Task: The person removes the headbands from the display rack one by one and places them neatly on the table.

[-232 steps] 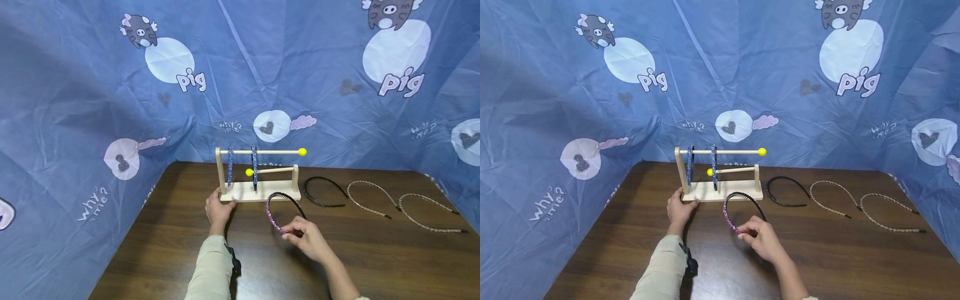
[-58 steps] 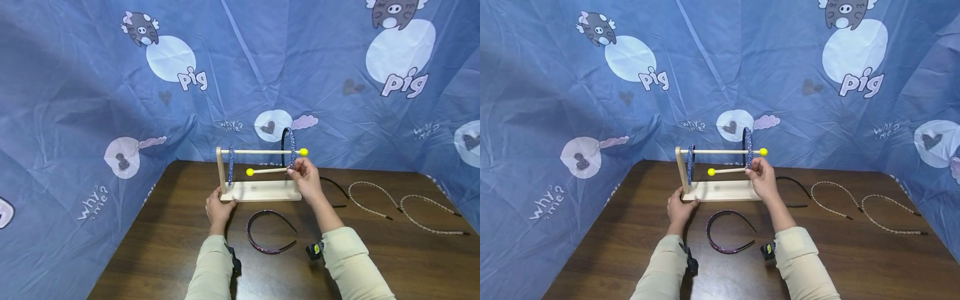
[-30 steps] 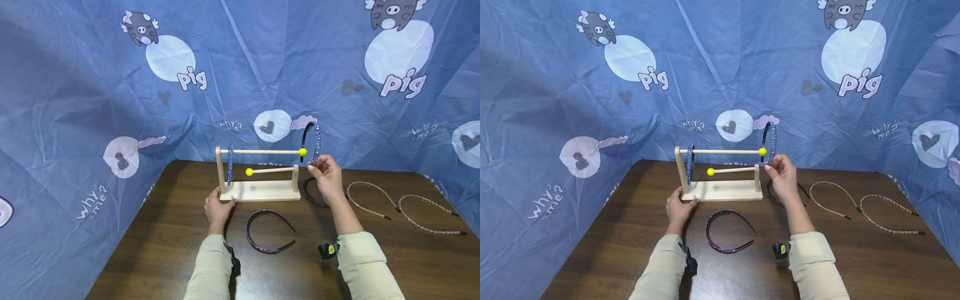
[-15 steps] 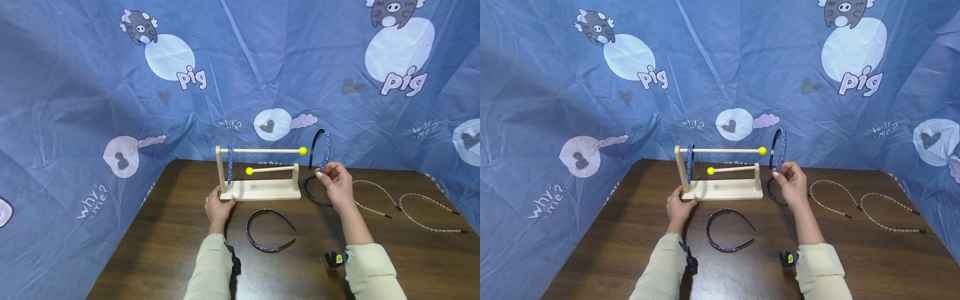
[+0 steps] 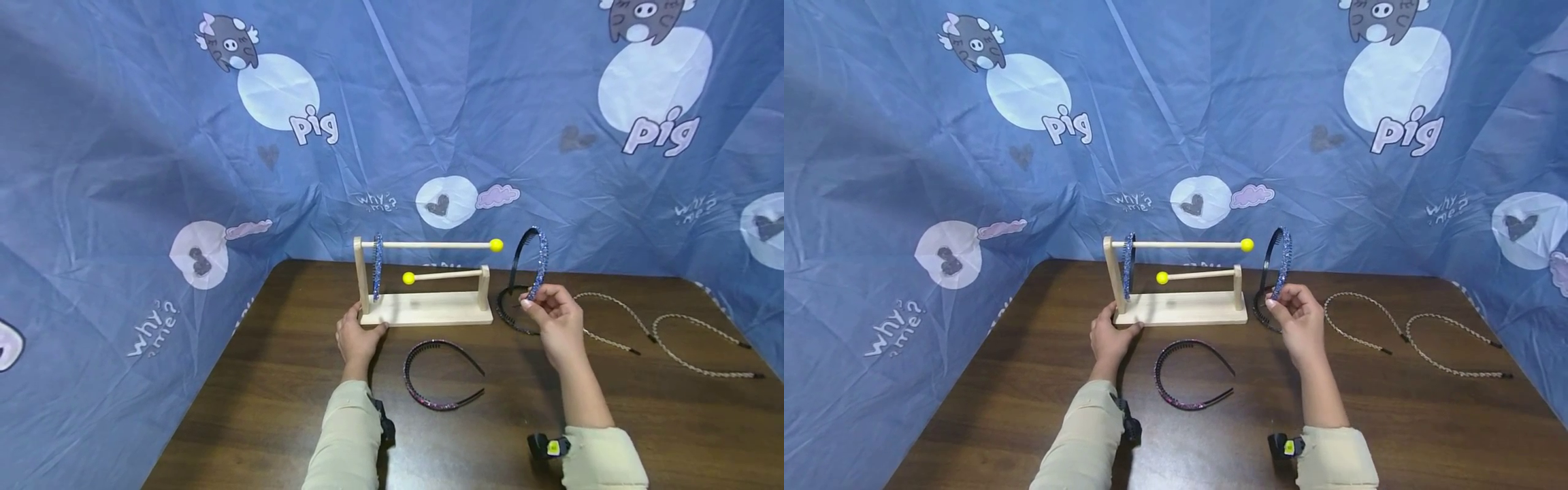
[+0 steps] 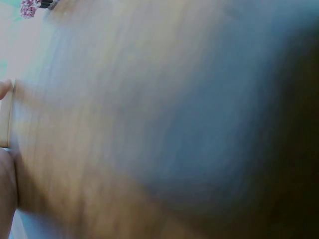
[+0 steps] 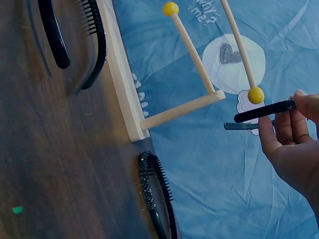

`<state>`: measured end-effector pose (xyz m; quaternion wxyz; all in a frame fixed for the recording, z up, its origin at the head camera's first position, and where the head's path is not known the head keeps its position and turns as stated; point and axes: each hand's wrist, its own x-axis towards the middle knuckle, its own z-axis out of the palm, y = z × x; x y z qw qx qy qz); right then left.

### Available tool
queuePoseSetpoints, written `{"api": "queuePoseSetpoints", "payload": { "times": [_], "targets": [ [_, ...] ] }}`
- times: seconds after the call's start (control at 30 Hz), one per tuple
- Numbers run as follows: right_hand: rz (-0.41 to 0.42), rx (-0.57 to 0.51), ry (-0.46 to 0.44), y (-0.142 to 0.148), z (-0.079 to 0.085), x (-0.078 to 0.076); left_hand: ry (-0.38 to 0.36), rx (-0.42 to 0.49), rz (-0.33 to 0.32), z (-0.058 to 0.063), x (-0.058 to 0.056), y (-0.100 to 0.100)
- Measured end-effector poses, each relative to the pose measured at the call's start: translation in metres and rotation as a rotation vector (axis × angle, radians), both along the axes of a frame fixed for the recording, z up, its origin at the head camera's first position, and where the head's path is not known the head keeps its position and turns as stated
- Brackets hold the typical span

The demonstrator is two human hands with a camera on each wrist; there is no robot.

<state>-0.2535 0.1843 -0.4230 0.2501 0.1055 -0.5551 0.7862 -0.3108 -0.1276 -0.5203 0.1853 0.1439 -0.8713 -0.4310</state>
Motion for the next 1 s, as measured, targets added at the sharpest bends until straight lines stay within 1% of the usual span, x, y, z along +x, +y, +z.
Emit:
{"api": "queuePoseSetpoints", "payload": {
  "times": [0.2, 0.37, 0.53, 0.8, 1.0],
  "targets": [
    [0.001, -0.061, 0.013, 0.003, -0.003, 0.011, 0.004, 0.007, 0.005, -0.001, 0.000, 0.001],
    [0.015, -0.049, 0.019, 0.005, -0.007, 0.021, 0.003, 0.009, 0.005, -0.001, -0.001, 0.002],
    [0.015, 0.013, 0.000, 0.008, -0.011, 0.030, 0.008, 0.007, 0.009, 0.000, -0.003, 0.001],
    [-0.022, 0.199, -0.071, 0.014, -0.019, 0.044, 0.013, 0.002, 0.006, -0.001, -0.001, 0.001],
    [0.005, 0.277, -0.075, 0.017, -0.025, 0.051, 0.004, -0.001, 0.009, -0.003, -0.002, 0.001]
  ]
}}
